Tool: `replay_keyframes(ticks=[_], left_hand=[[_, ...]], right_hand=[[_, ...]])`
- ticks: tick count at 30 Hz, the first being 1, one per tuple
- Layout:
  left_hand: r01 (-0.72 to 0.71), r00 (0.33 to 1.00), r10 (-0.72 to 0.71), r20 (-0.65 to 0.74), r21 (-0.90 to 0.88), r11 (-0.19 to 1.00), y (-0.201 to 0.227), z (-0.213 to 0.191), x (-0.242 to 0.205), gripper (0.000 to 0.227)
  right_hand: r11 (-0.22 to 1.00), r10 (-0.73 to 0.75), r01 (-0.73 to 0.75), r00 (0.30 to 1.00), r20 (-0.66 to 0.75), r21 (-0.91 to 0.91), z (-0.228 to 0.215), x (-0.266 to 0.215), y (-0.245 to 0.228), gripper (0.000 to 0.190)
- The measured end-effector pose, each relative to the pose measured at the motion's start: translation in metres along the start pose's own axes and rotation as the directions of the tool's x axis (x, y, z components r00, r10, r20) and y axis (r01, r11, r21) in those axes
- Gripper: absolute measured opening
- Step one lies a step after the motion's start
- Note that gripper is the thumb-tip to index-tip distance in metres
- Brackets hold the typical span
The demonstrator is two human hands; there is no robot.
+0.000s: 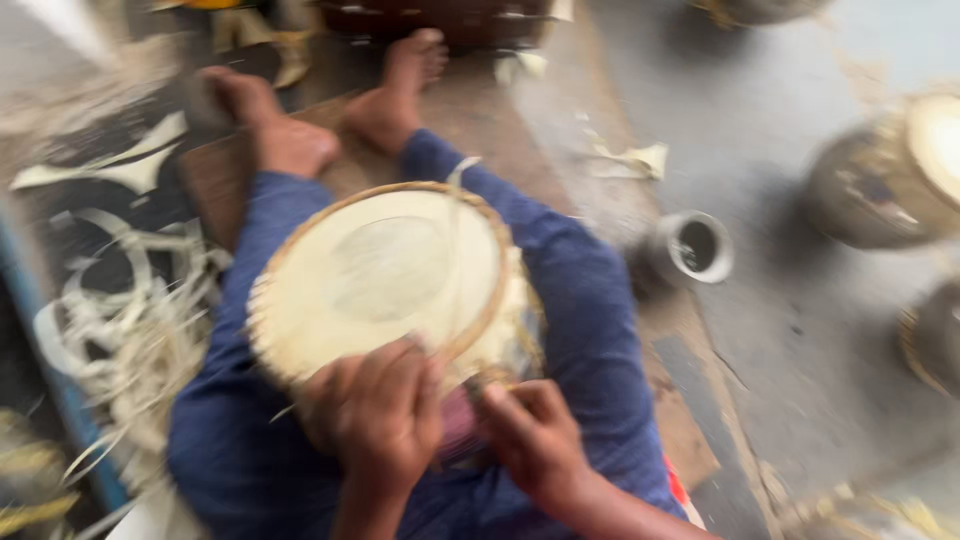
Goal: The person repairs a musical instrument by hand using a tool to thread and tighten material around the drum head, pulling strips through the braided edge and securing them.
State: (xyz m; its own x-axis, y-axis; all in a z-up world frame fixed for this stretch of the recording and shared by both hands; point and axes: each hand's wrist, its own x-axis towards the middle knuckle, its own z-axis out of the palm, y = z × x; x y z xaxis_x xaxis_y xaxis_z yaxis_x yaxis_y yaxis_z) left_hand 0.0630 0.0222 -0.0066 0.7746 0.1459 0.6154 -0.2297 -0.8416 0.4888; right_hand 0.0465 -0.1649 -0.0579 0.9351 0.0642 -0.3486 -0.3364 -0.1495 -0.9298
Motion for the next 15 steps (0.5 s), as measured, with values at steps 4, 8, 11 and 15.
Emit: replay_keyframes(ticks=[4,8,11,15], left_hand=[[0.004,0.998,-0.008,0.065,0.063,0.998,-0.036,-0.008,-0.022,0.020],[0.070,0.995,-0.074,0.064,0.058,0.996,-0.065,0.028,-0.003,0.019],[0.137,0.988,-0.142,0.057,0.081,0.987,-0.067,0.044,0.010,0.019],[0.221,0.972,-0.229,0.052,0.127,0.967,-0.074,0.041,0.018,0.019]], right_hand=[[0.911,0.113,-0.249,0.918,0.381,0.330,-0.029,-0.026,-0.007,0.039],[0.716,-0.637,0.681,0.727,0.255,-0.152,-0.049,-0.037,-0.035,0.027],[0.753,-0.541,0.632,0.752,0.376,-0.181,-0.050,-0.020,-0.051,0.029],[0.982,0.182,-0.110,0.750,0.636,-0.152,-0.023,0.021,-0.071,0.039]])
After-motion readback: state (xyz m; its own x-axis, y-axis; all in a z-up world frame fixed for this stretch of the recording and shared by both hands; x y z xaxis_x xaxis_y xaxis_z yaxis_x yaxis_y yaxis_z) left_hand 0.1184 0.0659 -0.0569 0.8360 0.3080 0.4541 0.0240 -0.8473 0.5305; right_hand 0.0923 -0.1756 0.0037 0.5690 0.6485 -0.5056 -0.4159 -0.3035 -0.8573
